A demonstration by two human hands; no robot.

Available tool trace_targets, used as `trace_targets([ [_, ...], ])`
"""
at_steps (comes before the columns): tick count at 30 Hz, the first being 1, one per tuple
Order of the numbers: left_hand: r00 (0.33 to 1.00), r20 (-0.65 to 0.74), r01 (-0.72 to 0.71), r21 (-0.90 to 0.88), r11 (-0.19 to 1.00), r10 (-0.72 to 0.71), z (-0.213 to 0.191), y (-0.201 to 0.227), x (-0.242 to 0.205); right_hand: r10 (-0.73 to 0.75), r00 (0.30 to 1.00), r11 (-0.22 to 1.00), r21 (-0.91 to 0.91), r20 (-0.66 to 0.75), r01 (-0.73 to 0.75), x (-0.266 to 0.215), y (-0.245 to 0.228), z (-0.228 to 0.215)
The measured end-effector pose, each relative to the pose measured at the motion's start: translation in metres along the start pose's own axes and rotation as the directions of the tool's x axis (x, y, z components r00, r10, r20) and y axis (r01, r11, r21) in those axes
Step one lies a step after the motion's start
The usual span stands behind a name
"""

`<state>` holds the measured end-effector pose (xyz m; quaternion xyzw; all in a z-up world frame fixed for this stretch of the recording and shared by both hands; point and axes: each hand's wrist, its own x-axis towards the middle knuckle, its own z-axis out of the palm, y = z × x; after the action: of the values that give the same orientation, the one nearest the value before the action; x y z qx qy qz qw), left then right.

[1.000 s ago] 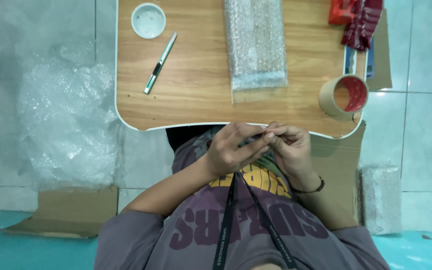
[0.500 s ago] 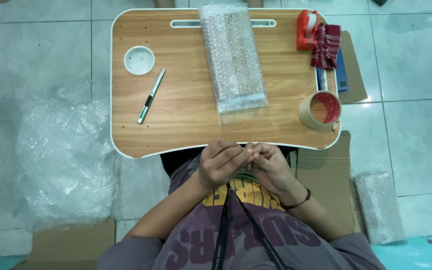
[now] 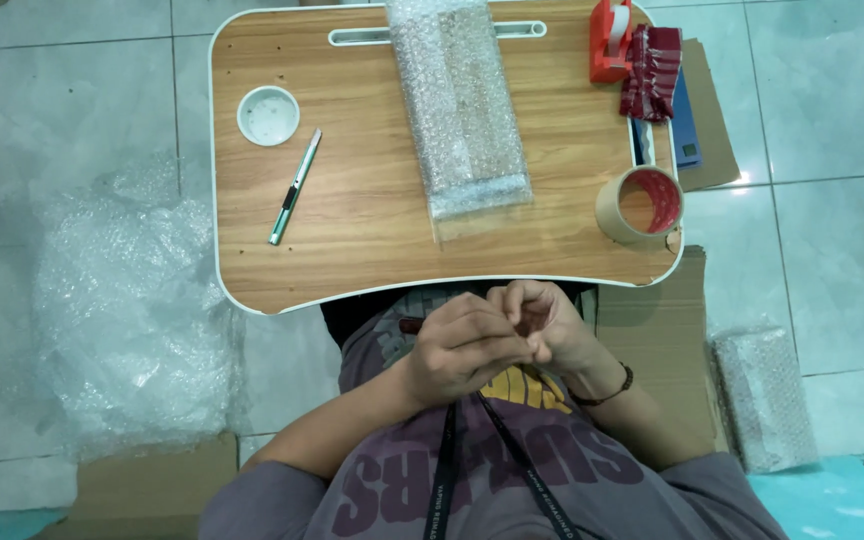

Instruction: Wrapping a long item in bubble wrap and securing it with adhesive tape on a small table.

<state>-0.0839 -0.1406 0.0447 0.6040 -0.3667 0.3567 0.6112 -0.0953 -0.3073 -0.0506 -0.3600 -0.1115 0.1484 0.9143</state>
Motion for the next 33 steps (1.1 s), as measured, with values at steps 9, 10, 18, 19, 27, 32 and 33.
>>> trace_targets([
  [9, 0.8, 0.243, 0.599, -0.309, 0.738, -0.548, -0.011, 0.001, -0.028, -0.546, 0.788, 0.446, -0.698, 0.284, 0.56, 0.01, -0.038, 0.048],
  [10, 0.777, 0.239, 0.63, -0.295, 0.718, -0.583, -0.011, 0.001, -0.029, -0.597, 0.718, 0.255, -0.764, 0.357, 0.592, 0.014, -0.041, 0.052],
  [18, 0.564, 0.718, 0.73, -0.203, 0.652, -0.408, -0.001, 0.012, -0.035, -0.657, 0.559, -0.145, -0.812, 0.506, 0.565, 0.018, -0.088, 0.012],
  [19, 0.486, 0.796, 0.71, -0.121, 0.694, -0.36, -0.001, 0.009, -0.033, -0.677, 0.531, -0.18, -0.814, 0.51, 0.552, 0.021, -0.102, 0.007],
  [27, 0.477, 0.737, 0.676, 0.042, 0.736, -0.48, -0.016, 0.003, -0.026, -0.715, 0.57, -0.27, -0.912, 0.405, 0.31, -0.007, -0.194, -0.014],
  [32, 0.476, 0.628, 0.728, 0.112, 0.676, -0.616, -0.036, -0.015, -0.048, -0.724, 0.525, -0.339, -0.893, 0.448, 0.295, -0.024, -0.229, -0.041],
  [33, 0.436, 0.576, 0.774, 0.152, 0.614, -0.692, -0.041, -0.02, -0.054, -0.733, 0.522, -0.338, -0.899, 0.436, 0.278, -0.027, -0.23, -0.04],
])
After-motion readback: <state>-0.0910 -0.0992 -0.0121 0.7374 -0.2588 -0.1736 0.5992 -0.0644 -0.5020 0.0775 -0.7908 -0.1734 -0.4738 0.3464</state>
